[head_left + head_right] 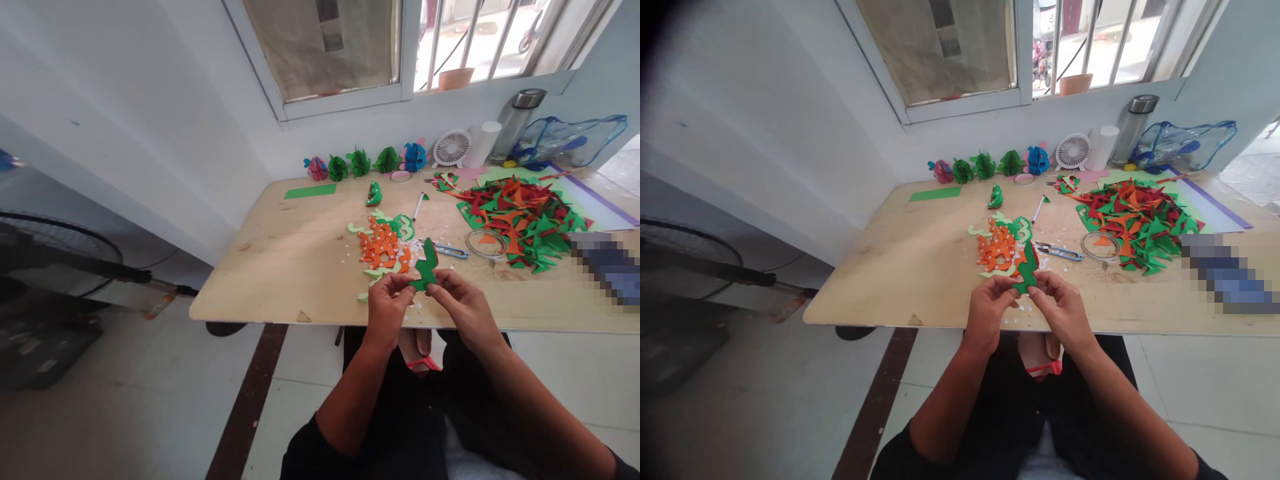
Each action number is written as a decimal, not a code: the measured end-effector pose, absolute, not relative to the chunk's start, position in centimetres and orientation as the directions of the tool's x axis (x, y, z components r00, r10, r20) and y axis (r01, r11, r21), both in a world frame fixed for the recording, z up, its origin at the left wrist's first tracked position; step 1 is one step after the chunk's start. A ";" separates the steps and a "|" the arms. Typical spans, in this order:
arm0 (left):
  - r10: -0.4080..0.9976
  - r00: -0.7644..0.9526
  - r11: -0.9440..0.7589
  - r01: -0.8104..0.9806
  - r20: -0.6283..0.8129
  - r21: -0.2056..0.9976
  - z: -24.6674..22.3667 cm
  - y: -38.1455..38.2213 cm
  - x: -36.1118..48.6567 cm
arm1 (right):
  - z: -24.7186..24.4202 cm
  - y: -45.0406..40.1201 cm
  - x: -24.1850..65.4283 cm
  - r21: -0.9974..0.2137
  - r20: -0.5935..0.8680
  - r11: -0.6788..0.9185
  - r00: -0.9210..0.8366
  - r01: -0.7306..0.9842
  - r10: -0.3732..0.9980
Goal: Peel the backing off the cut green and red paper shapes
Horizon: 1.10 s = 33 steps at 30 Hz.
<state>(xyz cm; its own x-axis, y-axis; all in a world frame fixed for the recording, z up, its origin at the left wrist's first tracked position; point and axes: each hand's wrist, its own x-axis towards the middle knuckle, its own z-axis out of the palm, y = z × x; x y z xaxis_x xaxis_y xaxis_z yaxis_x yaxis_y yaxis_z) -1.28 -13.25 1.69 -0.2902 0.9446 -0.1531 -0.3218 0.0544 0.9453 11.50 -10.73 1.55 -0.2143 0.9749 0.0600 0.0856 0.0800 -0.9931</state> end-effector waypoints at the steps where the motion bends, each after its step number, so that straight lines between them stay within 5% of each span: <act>1: 0.942 -0.293 0.056 -0.344 -0.164 0.937 1.6 -13.3 -1.2 | 1.7 -10.8 11.4 -0.997 0.035 0.049 -0.224 0.053 0.974; 5: 0.936 -0.313 0.054 -0.321 -0.159 0.946 1.2 -13.4 -1.0 | 1.9 -10.8 11.0 -1.000 -0.004 -0.001 -0.216 0.010 0.976; 13: 0.951 -0.305 -0.052 -0.024 0.042 0.998 0.5 -14.7 -2.1 | 1.3 -10.7 11.1 -0.999 0.006 0.011 -0.146 0.031 0.989; 16: 0.900 -0.429 -0.001 0.169 0.074 0.986 -0.1 -15.4 -4.9 | 1.0 -10.5 11.9 -0.999 0.001 0.005 -0.106 0.035 0.994; 21: 0.888 -0.451 0.231 0.608 0.091 0.759 -1.3 -15.2 -8.8 | 0.1 -10.1 12.5 -0.999 -0.037 -0.033 -0.096 0.039 0.995; 28: 0.962 -0.261 0.202 0.876 0.079 0.439 -1.4 -13.3 -8.0 | 0.3 -10.4 12.6 -0.997 -0.052 -0.045 -0.102 0.070 0.993; 33: 0.963 -0.269 0.219 0.848 0.035 0.482 -1.0 -12.9 -8.3 | 0.2 -10.3 12.8 -0.996 -0.081 -0.077 -0.102 0.050 0.991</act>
<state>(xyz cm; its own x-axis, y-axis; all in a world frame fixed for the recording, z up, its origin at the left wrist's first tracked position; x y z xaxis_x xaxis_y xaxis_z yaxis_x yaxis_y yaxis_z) -8.35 -12.91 -1.03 -0.2687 0.9626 0.0347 0.8481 0.2194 0.4822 12.82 -10.33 0.21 -0.1016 0.9915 -0.0814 0.0497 -0.0767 -0.9958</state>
